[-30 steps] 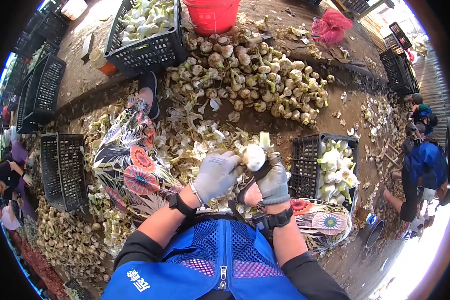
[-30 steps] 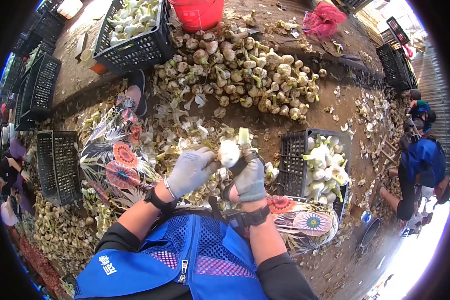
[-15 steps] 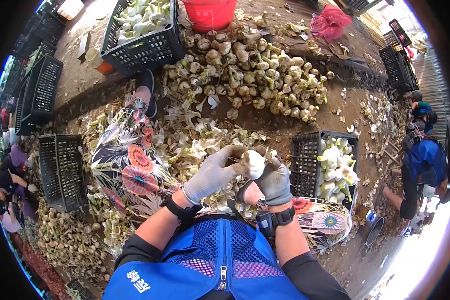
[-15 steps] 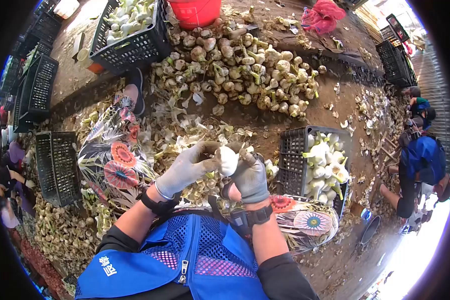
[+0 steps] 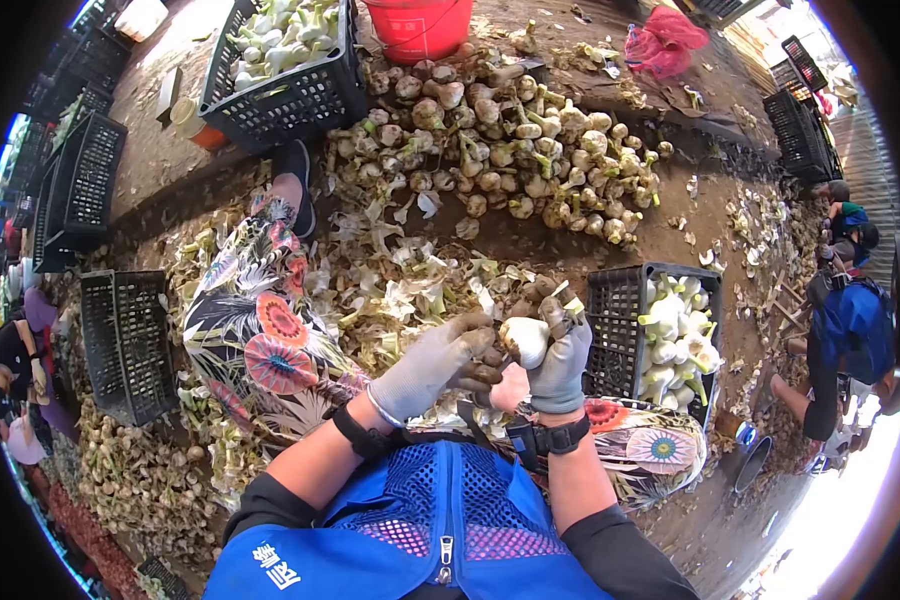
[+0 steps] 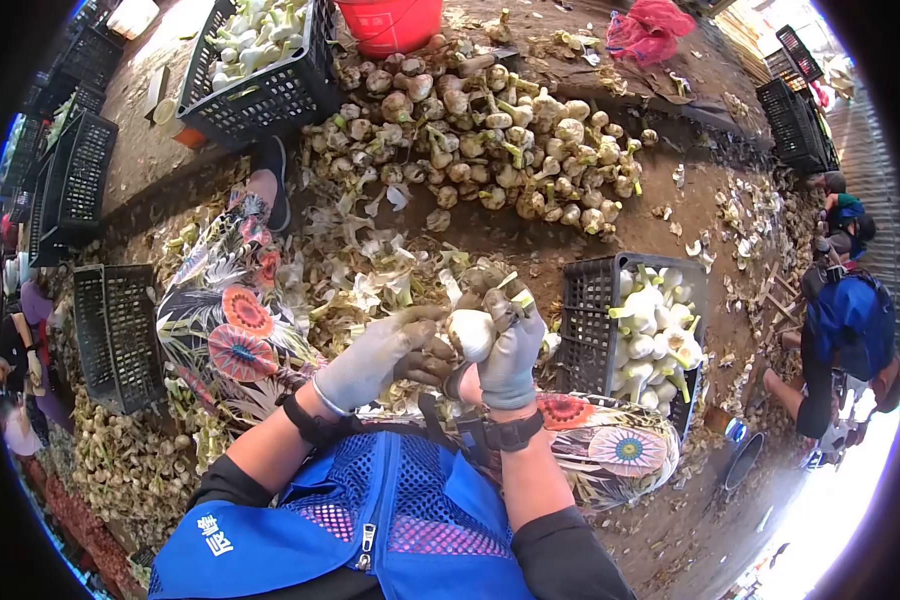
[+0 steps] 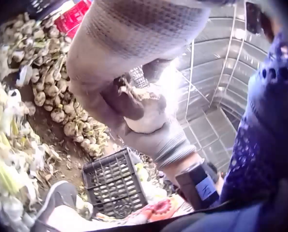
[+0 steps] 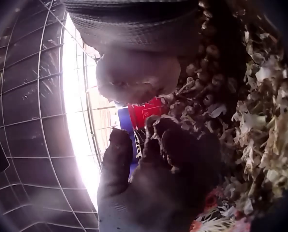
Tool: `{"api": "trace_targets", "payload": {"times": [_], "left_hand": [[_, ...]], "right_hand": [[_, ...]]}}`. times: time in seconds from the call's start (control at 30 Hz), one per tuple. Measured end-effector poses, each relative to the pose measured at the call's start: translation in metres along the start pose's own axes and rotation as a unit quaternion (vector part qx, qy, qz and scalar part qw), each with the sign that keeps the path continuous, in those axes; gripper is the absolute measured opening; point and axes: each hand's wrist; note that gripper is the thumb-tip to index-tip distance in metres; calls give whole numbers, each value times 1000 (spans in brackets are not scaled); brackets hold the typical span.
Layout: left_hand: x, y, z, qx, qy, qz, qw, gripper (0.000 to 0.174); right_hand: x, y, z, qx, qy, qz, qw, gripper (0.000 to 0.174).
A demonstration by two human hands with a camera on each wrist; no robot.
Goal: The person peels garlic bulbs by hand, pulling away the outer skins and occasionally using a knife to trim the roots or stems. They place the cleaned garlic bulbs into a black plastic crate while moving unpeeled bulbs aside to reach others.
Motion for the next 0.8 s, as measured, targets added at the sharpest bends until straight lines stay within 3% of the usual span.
{"api": "trace_targets", "payload": {"times": [0.07, 0.13, 0.17, 0.27, 0.3, 0.4, 0.47, 0.53, 0.57, 0.67, 0.73, 0.8], "left_hand": [[-3, -3, -1, -87, 129, 29, 987, 59], [1, 4, 0, -132, 149, 20, 980, 54], [4, 3, -1, -124, 123, 19, 984, 51], [5, -1, -8, -67, 53, 0, 996, 46], [4, -1, -10, -19, 5, -18, 1000, 45], [8, 9, -11, 40, -26, -108, 993, 43], [11, 14, -11, 46, -35, -114, 992, 39], [13, 23, -11, 46, -80, -150, 984, 34], [16, 27, -7, 26, -93, -150, 984, 30], [6, 12, -8, 44, -89, -154, 983, 28], [1, 3, -6, 81, -115, -171, 975, 21], [-2, -3, 0, 171, -94, -89, 977, 20]], "right_hand": [[-2, 3, -3, -58, 21, -5, 998, 30], [-6, -5, -3, -132, 20, 53, 990, 27], [-5, -18, 12, -62, 3, -20, 998, 30], [-12, -14, 0, -141, -10, 27, 990, 34], [-14, -11, -1, -117, -9, 25, 993, 32], [-18, -1, -17, -69, -36, -39, 996, 28], [-18, -8, -9, -61, -44, -36, 997, 29], [-14, -12, 0, -276, 76, 149, 947, 31], [-15, -16, 2, -112, 51, 27, 992, 39], [-16, -17, -3, -118, 47, 83, 988, 48], [-15, -17, -1, -120, 44, 72, 989, 46], [-13, -13, -2, -125, 34, 50, 990, 43]]}}
Point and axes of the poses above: each hand's wrist, its own x-axis towards the middle knuckle, its own z-axis out of the back of the hand, y = z × x, and after that the axes turned 5 degrees about -y, right-handed
